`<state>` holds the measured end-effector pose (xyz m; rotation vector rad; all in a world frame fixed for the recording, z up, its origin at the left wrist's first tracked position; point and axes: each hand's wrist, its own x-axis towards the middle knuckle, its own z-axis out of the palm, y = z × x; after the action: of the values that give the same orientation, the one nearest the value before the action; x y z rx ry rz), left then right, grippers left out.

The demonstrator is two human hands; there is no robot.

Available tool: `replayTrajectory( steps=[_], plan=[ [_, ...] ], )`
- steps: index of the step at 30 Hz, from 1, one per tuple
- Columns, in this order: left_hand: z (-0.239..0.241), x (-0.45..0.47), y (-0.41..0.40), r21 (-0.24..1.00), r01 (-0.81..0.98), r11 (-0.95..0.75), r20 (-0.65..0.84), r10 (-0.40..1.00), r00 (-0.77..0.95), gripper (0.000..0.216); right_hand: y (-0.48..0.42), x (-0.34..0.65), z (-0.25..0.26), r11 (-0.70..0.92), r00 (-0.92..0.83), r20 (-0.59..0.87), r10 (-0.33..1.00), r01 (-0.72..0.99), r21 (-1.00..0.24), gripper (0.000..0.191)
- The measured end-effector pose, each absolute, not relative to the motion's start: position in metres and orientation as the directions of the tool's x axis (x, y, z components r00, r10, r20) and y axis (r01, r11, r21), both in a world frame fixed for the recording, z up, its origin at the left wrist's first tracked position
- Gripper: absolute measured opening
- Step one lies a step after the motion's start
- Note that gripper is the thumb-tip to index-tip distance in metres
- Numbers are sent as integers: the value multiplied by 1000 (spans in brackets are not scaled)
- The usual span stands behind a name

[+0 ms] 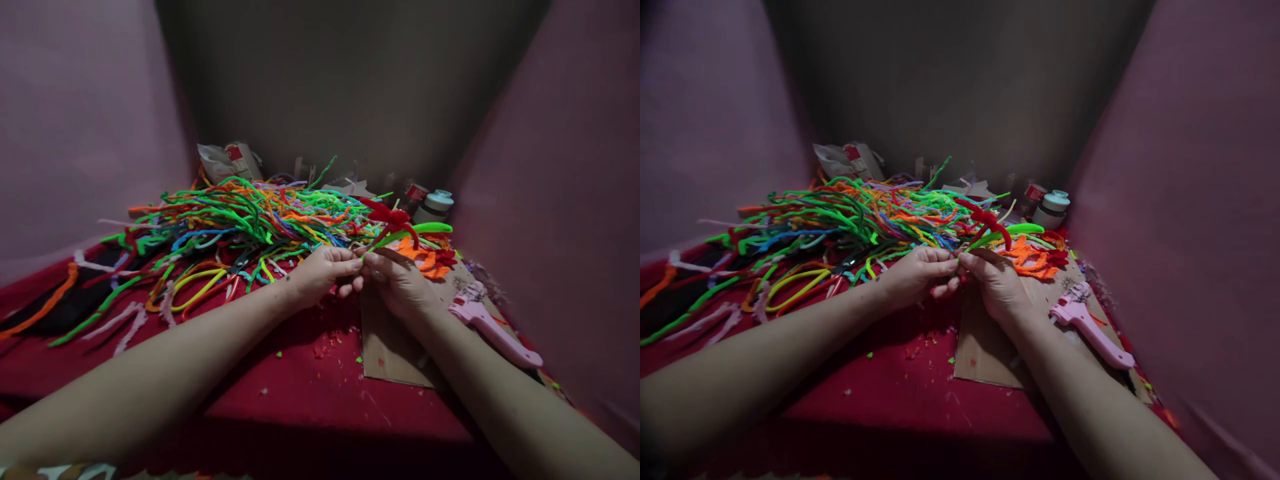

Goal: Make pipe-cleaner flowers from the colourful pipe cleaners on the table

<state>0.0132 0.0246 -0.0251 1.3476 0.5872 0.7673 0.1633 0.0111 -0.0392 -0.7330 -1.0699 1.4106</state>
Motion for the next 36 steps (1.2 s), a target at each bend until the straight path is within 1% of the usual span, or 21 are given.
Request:
replayTrajectory(
  steps=[2, 4, 6, 9, 13, 19, 21, 25, 30, 36],
  plan=[
    [-24, 15, 22, 995, -77, -61, 94, 818, 567, 24, 11, 162, -39, 95, -100, 145, 984, -391, -916, 9],
    [-23, 17, 19, 991, -26, -129, 123, 845, 520, 19, 11, 161, -40, 106, -67, 144, 987, -392, -914, 7],
    [-24, 19, 17, 985, 9, -170, 145, 866, 479, 17, 12, 160, -41, 114, -62, 150, 987, -397, -911, 7],
    [-25, 21, 15, 977, 34, -210, 175, 882, 438, 22, 12, 160, -42, 114, -76, 152, 985, -369, -922, 9],
    [-25, 20, 16, 971, 49, -233, 186, 872, 452, 25, 12, 161, -41, 123, -64, 149, 987, -305, -944, 7],
    [-26, 20, 18, 970, 92, -226, 165, 885, 435, 25, 11, 161, -41, 193, -65, 215, 974, -252, -948, 7],
    [-27, 20, 18, 971, 92, -221, 160, 884, 440, 25, 11, 162, -42, 181, -77, 205, 976, -242, -953, 7],
    [-27, 19, 19, 974, 75, -214, 152, 861, 486, 24, 10, 163, -43, 182, -49, 194, 980, -194, -964, 9],
    [-29, 17, 22, 965, 101, -240, 161, 855, 493, 24, 9, 162, -40, 171, -75, 190, 979, -207, -963, 10],
    [-32, 17, 24, 961, 118, -250, 162, 856, 492, 23, 9, 163, -39, 144, -40, 150, 988, -137, -980, 19]
  ],
)
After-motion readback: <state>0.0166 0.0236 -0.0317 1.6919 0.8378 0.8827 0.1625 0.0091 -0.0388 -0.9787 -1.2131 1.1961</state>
